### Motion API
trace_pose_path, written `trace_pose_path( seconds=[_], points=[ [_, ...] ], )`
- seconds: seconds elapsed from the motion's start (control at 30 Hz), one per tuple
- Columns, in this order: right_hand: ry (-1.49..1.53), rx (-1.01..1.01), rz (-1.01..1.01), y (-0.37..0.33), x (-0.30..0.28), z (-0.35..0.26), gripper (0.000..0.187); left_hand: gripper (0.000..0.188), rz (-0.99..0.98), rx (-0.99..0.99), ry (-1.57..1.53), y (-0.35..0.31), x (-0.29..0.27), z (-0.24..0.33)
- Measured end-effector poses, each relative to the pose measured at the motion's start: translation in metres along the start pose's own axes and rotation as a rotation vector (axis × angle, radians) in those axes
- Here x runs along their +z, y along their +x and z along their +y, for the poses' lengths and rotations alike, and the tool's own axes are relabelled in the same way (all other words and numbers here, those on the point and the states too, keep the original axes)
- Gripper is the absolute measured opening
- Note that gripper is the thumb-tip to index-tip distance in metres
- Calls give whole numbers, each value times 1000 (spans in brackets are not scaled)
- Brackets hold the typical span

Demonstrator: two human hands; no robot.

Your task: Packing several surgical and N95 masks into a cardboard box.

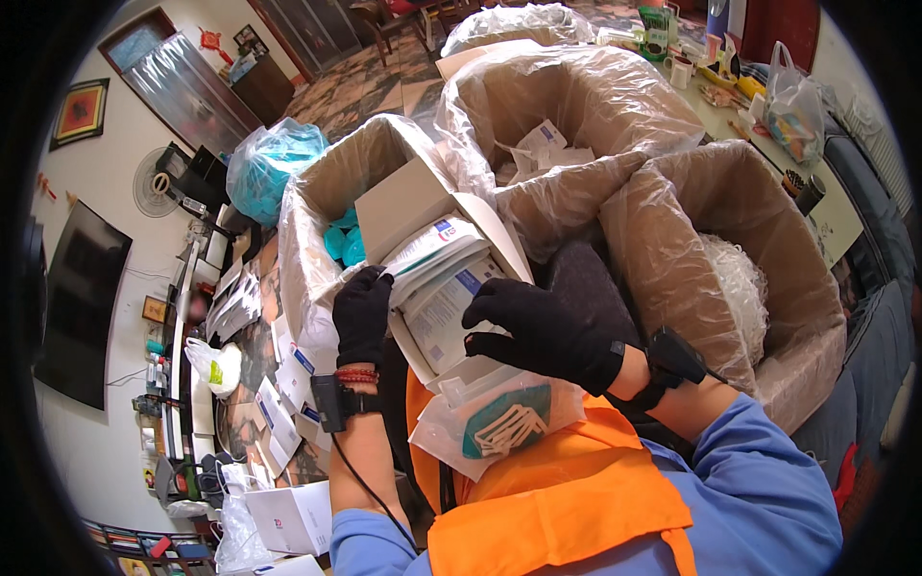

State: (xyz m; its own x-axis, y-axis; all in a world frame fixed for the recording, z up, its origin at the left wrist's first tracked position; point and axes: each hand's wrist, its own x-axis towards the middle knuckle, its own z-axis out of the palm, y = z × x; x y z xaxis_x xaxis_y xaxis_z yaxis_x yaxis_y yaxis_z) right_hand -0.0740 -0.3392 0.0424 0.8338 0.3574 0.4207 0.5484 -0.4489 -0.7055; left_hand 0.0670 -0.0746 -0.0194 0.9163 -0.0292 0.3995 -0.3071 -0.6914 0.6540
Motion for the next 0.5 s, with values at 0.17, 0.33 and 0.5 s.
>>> trace_pose_path(
  seconds=[0.17, 0.33, 0.5],
  points=[
    [-39, 45, -27, 5, -12, -12, 20, 17, 77, 249, 273, -11, -6, 17],
    [-421, -132, 261, 17, -15, -10, 36, 10, 104, 393, 210, -34, -33, 72],
    [-270, -287, 160, 44, -13, -18, 28, 9, -71, 382, -32, -63, -62, 126]
  ],
)
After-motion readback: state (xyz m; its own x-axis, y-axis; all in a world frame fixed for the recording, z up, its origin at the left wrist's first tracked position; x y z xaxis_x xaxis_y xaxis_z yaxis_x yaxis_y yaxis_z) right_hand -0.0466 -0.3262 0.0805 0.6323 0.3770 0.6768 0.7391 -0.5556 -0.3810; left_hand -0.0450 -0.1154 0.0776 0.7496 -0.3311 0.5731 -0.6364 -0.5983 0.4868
